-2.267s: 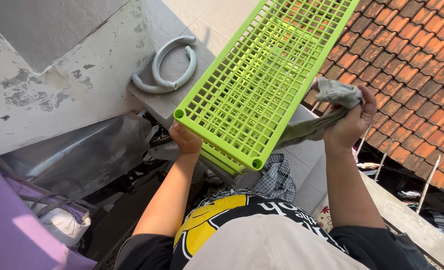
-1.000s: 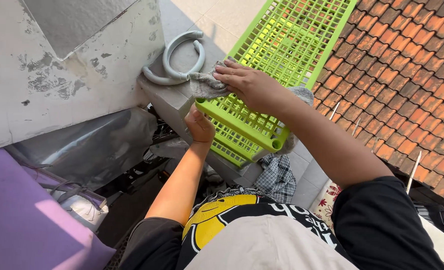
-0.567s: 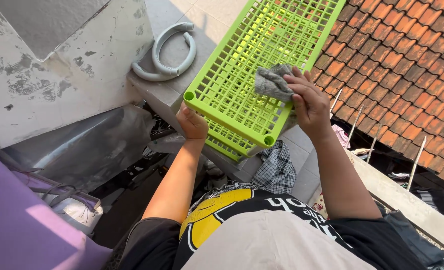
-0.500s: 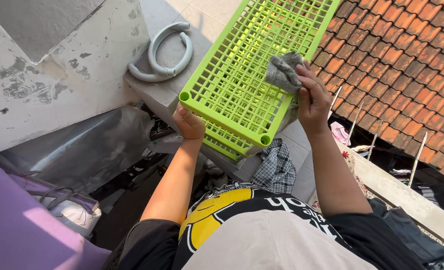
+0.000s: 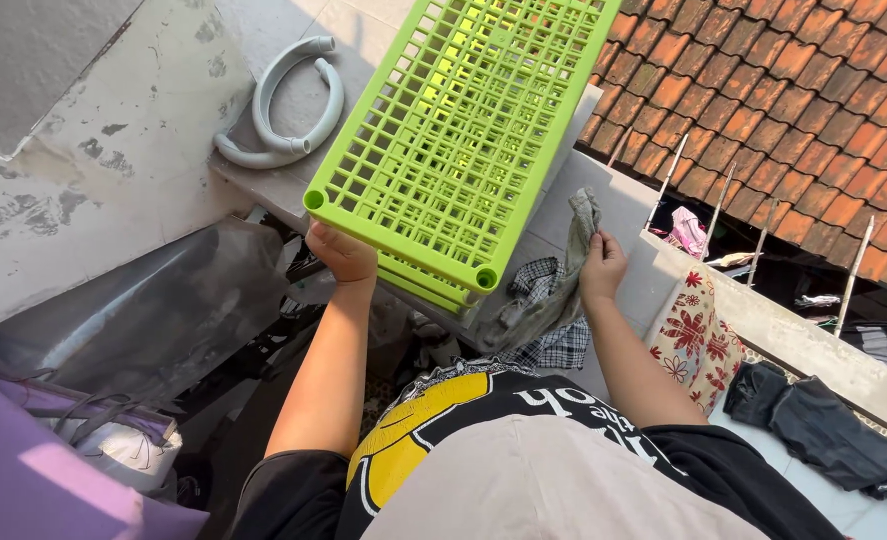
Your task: Assembling and cleaning a plastic green shelf organizer.
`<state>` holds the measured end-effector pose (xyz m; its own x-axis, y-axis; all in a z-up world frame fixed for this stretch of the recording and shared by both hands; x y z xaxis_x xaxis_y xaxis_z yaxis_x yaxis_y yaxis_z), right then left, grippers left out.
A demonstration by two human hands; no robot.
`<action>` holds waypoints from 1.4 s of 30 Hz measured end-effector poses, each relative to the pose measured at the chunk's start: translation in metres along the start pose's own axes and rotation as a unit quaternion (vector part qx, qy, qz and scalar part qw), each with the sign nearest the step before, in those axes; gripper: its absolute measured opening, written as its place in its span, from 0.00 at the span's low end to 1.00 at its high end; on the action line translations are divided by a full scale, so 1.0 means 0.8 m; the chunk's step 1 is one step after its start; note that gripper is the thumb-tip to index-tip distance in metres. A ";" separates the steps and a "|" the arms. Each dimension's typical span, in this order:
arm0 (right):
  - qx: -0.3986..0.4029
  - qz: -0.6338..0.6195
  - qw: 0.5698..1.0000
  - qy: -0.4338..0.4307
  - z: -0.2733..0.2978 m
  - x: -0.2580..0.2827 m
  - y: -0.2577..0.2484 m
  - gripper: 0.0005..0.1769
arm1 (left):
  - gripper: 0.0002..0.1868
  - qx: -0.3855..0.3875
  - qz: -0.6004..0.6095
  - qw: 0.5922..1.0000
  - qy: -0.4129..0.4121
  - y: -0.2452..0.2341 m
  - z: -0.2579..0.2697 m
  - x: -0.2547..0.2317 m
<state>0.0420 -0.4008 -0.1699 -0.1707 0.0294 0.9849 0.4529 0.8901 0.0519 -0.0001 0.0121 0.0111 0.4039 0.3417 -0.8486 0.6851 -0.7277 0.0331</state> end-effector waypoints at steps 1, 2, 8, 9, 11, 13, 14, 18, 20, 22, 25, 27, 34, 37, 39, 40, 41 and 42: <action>-0.001 -0.001 1.000 0.003 0.001 -0.017 -0.005 0.14 | 0.39 0.002 -0.002 1.000 0.000 -0.002 0.004 0.013; -0.006 0.002 1.000 0.019 0.003 -0.034 -0.009 0.14 | 0.37 -0.004 -0.004 1.000 -0.003 -0.005 0.008 0.027; 0.024 0.073 0.997 0.016 0.005 -0.085 -0.027 0.13 | 0.33 -0.021 0.025 0.999 -0.031 -0.006 0.012 0.057; 0.073 0.068 0.995 0.023 0.005 -0.084 -0.026 0.14 | 0.34 -0.031 0.027 0.999 -0.034 -0.006 0.010 0.055; 0.135 0.192 0.968 0.085 0.013 -0.052 -0.021 0.14 | 0.34 -0.024 0.004 0.999 -0.038 -0.008 0.012 0.050; 0.197 0.313 0.919 0.139 0.016 -0.055 -0.018 0.15 | 0.35 -0.022 -0.019 0.999 -0.040 -0.008 0.013 0.046; 0.244 0.265 0.917 0.173 0.016 -0.075 -0.018 0.15 | 0.35 -0.022 -0.027 0.999 -0.028 -0.007 0.013 0.043; 0.301 0.138 0.925 0.188 0.018 -0.086 0.015 0.16 | 0.36 -0.016 -0.026 0.999 0.008 0.000 0.001 0.005; 0.307 0.089 0.932 0.170 0.016 -0.045 0.044 0.14 | 0.35 0.002 0.006 0.999 -0.039 -0.012 0.020 0.083; 0.310 0.042 0.937 0.152 0.012 -0.004 0.068 0.13 | 0.35 0.021 0.041 0.995 -0.086 -0.019 0.019 0.097; 0.305 -0.075 0.944 0.107 0.003 0.054 0.095 0.12 | 0.33 0.011 0.046 0.997 -0.058 -0.027 -0.023 0.027; 0.287 -0.157 0.941 0.093 0.000 0.085 0.104 0.10 | 0.22 -0.011 -0.040 0.999 -0.013 -0.033 -0.060 -0.011; 0.230 -0.077 0.964 0.109 0.022 0.142 0.094 0.11 | 0.17 0.072 -0.495 0.864 0.053 -0.055 -0.146 -0.007; 0.211 -0.076 0.967 0.121 0.030 0.168 0.086 0.12 | 0.24 0.151 -0.567 0.808 0.057 -0.054 -0.155 0.020; 0.214 -0.082 0.965 0.128 0.032 0.187 0.083 0.12 | 0.21 0.157 -0.563 0.808 0.072 -0.055 -0.156 0.013; 0.210 -0.083 0.966 0.125 0.031 0.194 0.082 0.12 | 0.21 0.158 -0.561 0.809 0.076 -0.054 -0.158 0.019; 0.214 -0.090 0.965 0.120 0.031 0.201 0.079 0.13 | 0.21 0.160 -0.570 0.800 0.100 -0.054 -0.156 0.024; 0.218 -0.097 0.964 0.115 0.032 0.207 0.077 0.13 | 0.20 0.161 -0.579 0.790 0.123 -0.054 -0.155 0.029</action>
<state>0.0194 -0.3296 -0.0074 0.0066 -0.2141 0.9768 0.0124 0.9767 0.2140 0.0547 0.1252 0.0550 -0.2477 0.9653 -0.0821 0.5079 0.0572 -0.8595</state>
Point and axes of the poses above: each hand's wrist, its own z-axis away from the middle knuckle, its own y-axis out of the palm, x = y × z, the point moved 1 cm from there along -z, towards the middle knuckle, and after that the axes turned 11 degrees about -z, right-handed, at the moved point
